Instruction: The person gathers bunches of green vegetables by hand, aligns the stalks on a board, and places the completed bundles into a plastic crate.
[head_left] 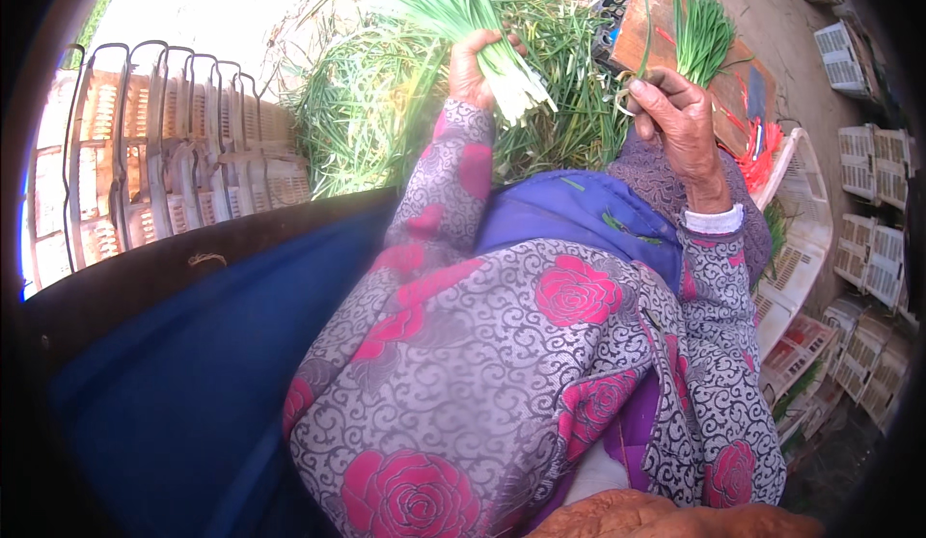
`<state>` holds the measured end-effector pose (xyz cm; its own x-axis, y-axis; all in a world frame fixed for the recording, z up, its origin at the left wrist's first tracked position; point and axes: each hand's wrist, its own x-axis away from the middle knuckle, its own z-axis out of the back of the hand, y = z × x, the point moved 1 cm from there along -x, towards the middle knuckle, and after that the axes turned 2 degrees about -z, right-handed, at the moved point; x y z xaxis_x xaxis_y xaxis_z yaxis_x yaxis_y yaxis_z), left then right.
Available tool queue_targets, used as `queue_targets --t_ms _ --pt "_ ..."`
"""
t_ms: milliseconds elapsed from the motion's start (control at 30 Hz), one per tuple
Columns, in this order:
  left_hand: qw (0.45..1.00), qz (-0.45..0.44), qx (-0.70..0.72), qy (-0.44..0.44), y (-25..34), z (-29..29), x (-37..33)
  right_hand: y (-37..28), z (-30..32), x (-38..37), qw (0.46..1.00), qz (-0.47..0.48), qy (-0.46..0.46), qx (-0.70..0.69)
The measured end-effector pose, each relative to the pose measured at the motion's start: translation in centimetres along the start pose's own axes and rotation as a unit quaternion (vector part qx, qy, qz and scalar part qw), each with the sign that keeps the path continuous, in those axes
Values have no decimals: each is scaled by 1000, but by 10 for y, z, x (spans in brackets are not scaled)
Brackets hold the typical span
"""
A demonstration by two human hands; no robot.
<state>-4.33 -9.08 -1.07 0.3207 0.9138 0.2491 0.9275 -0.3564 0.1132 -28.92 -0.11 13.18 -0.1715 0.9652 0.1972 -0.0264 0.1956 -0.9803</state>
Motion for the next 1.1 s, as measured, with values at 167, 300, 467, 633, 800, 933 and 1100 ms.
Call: queue_targets --t_ms 167,300,467,633,800,933,1100 --pt "998 -36 -40 8 -7 5 -3 74 3 -31 889 177 22 422" --pt "999 3 -33 9 -16 2 -6 41 -37 -34 960 104 -7 261" --pt "996 27 -74 -31 -24 -13 11 65 -44 -39 972 50 -41 227" --pt "994 25 -85 -70 -26 -35 24 46 -49 -35 981 -27 -72 177" --pt "992 71 -56 -89 -24 -9 10 69 -45 -43 894 217 51 388" --pt "996 46 -67 -36 -24 -3 3 35 -37 -38 989 59 32 135" --pt "997 12 -77 -22 -28 -11 9 34 -68 -7 848 286 -14 447"
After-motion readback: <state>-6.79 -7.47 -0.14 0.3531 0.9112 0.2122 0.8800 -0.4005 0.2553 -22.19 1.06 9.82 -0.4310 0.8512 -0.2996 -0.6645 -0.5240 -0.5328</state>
